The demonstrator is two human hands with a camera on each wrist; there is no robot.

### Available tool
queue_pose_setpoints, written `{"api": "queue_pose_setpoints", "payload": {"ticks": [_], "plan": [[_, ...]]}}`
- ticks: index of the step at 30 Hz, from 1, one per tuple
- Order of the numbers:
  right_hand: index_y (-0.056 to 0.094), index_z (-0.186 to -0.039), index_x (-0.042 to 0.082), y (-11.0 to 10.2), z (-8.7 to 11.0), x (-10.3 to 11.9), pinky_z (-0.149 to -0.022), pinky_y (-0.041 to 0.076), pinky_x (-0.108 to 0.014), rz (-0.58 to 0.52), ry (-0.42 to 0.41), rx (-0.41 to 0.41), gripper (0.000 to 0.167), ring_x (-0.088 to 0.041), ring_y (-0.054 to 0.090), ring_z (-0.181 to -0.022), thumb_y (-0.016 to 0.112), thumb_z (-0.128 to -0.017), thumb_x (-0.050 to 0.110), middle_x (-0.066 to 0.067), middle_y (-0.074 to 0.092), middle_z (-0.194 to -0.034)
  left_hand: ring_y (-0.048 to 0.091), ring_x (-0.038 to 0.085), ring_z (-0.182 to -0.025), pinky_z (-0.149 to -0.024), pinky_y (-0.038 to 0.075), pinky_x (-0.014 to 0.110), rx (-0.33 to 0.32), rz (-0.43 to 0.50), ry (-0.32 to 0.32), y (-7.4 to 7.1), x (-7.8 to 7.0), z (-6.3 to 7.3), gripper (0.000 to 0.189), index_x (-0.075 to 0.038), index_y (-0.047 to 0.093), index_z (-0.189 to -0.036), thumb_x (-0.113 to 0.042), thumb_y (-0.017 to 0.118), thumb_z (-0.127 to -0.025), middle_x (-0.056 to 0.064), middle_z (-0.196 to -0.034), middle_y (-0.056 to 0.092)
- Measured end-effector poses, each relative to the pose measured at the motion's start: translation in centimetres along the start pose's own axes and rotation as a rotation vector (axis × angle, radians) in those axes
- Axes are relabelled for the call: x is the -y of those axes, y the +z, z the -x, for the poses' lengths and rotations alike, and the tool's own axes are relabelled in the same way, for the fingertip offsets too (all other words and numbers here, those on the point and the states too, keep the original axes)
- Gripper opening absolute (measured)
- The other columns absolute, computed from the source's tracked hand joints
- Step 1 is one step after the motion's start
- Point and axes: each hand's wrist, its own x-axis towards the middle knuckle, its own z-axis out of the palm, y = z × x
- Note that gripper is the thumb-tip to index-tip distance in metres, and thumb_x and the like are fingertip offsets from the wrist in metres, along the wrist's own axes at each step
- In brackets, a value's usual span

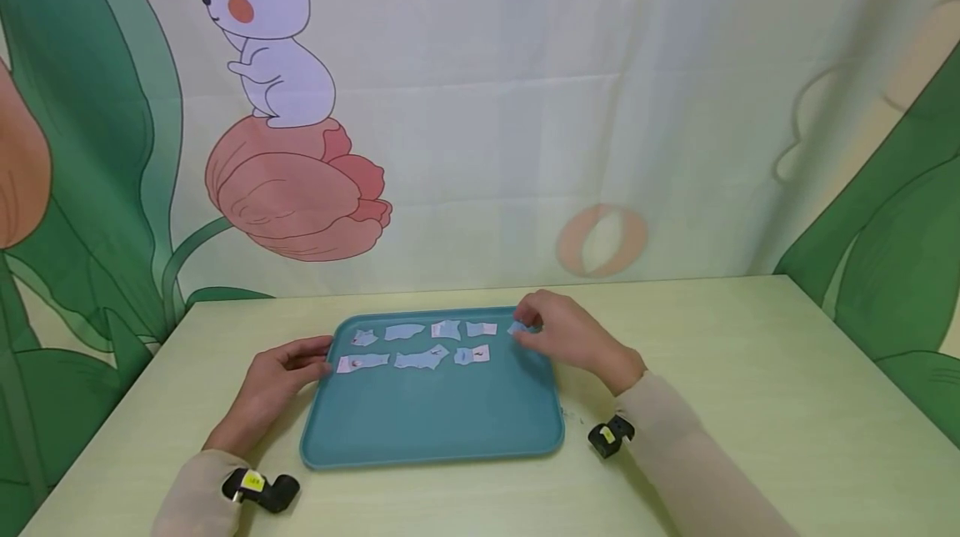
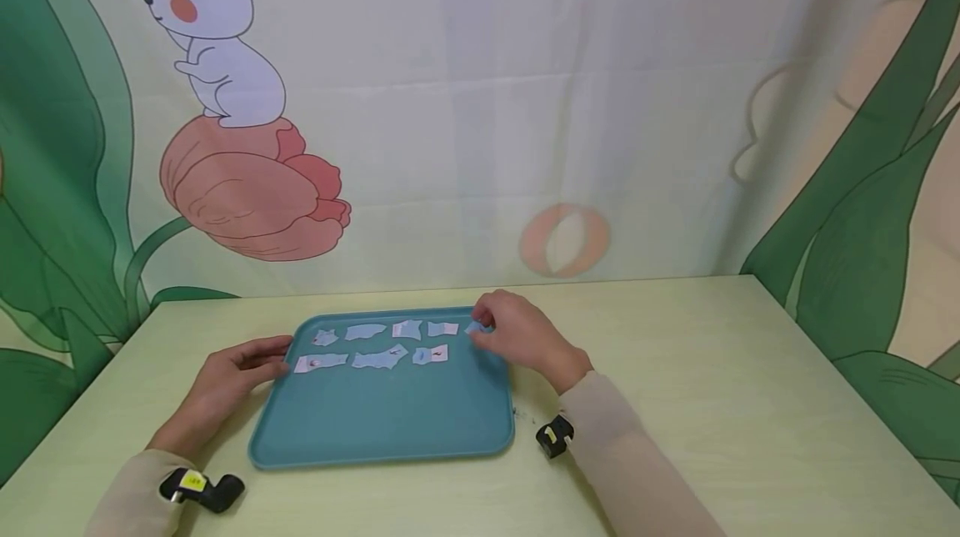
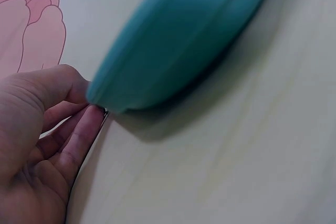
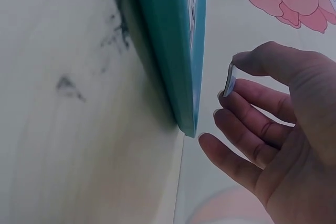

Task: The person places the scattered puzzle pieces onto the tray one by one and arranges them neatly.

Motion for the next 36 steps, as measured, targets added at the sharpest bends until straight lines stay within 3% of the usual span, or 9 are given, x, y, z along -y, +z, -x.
{"api": "queue_pose_setpoints", "payload": {"ticks": [14,36], "plan": [[0.073,-0.115,0.0,1.0,-0.3,0.0,-0.087,0.059,-0.04,0.055,0.049,0.026,0.024,-0.023,0.066,-0.095,0.076,-0.098,0.016,-0.007,0.071,-0.103,0.06,0.038,-0.128,-0.108,0.052,0.045,0.008,-0.002,-0.009,-0.1,0.0,0.0,0.052,0.002,0.054,-0.153,-0.012,0.069,-0.105,0.024,-0.147,0.06],[0.073,-0.107,0.002,1.9,-0.4,0.2,-0.086,0.059,-0.039,0.16,0.061,0.092,0.017,-0.023,0.067,-0.094,0.077,-0.095,0.013,-0.005,0.067,-0.1,0.061,0.037,-0.128,-0.105,0.055,0.038,0.015,0.009,-0.011,-0.2,0.1,-0.1,0.052,0.001,0.054,-0.153,-0.012,0.069,-0.104,0.024,-0.148,0.059]]}}
